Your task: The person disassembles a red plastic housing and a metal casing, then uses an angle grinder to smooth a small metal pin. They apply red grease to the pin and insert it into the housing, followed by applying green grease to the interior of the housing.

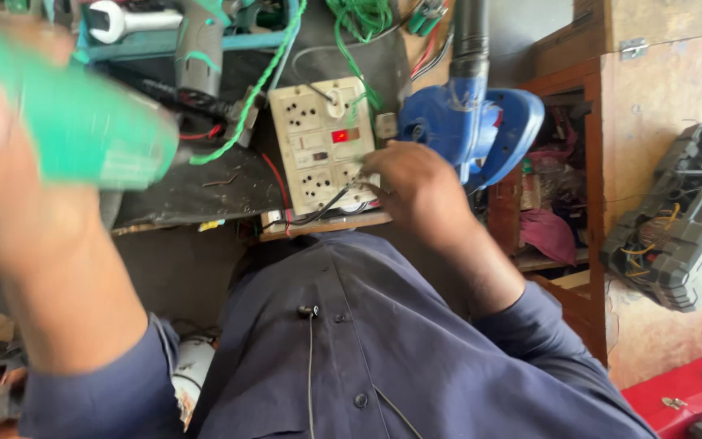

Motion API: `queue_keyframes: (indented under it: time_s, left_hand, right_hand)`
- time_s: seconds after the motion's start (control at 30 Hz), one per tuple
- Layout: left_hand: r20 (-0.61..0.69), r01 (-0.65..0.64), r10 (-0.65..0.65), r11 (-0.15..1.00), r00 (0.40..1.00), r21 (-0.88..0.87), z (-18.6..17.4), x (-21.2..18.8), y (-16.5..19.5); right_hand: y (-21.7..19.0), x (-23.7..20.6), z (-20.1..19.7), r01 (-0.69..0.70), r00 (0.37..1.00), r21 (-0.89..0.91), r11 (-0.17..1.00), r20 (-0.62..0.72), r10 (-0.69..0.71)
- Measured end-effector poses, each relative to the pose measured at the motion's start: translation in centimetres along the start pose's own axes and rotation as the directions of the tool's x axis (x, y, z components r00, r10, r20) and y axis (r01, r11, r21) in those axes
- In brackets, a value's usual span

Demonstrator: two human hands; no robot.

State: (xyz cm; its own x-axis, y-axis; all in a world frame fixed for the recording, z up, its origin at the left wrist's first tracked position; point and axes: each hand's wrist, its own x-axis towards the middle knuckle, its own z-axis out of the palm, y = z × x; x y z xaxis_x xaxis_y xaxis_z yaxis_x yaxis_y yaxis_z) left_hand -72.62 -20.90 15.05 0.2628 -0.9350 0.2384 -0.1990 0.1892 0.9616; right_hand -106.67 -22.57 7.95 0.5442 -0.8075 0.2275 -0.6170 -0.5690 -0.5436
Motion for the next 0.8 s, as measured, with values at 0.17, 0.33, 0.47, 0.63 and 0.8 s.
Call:
queue_keyframes:
  time_s: [0.17, 0.33, 0.47, 0.63, 0.8]
  left_hand:
    - [-0.103, 0.004, -0.02, 0.988, 0.994, -0.155, -5.7, -11.0, -2.3]
    - [-0.212, 0.007, -0.052, 0.978, 0.976, -0.208, -6.3, -16.2, -4.7]
    - [-0.239, 0.097, -0.122, 0.989, 0.963, -0.111, -5.9, -18.2, -6.6]
    - [-0.168, 0.09, -0.034, 0.936, 0.985, 0.34, -5.9, -20.0, -9.0]
    - [-0.069, 0.084, -0.061, 0.907, 0.996, 0.414, -5.9, -19.6, -11.3]
  right_hand:
    - [2.5, 1.7, -0.1, -0.203, 0.974, -0.015, 0.979, -0.102, 0.201]
    - [5.0, 4.3, 1.5, -0.224, 0.968, -0.233, 0.946, 0.061, 0.244]
    - [6.4, 5.8, 3.4, -0.055, 0.997, -0.123, 0.991, 0.047, 0.062]
    - [6.6, 5.8, 3.9, -0.18, 0.978, -0.271, 0.946, 0.051, 0.201]
    - [6.0, 5.6, 3.0, -0.067, 0.975, -0.561, 0.825, 0.138, 0.173]
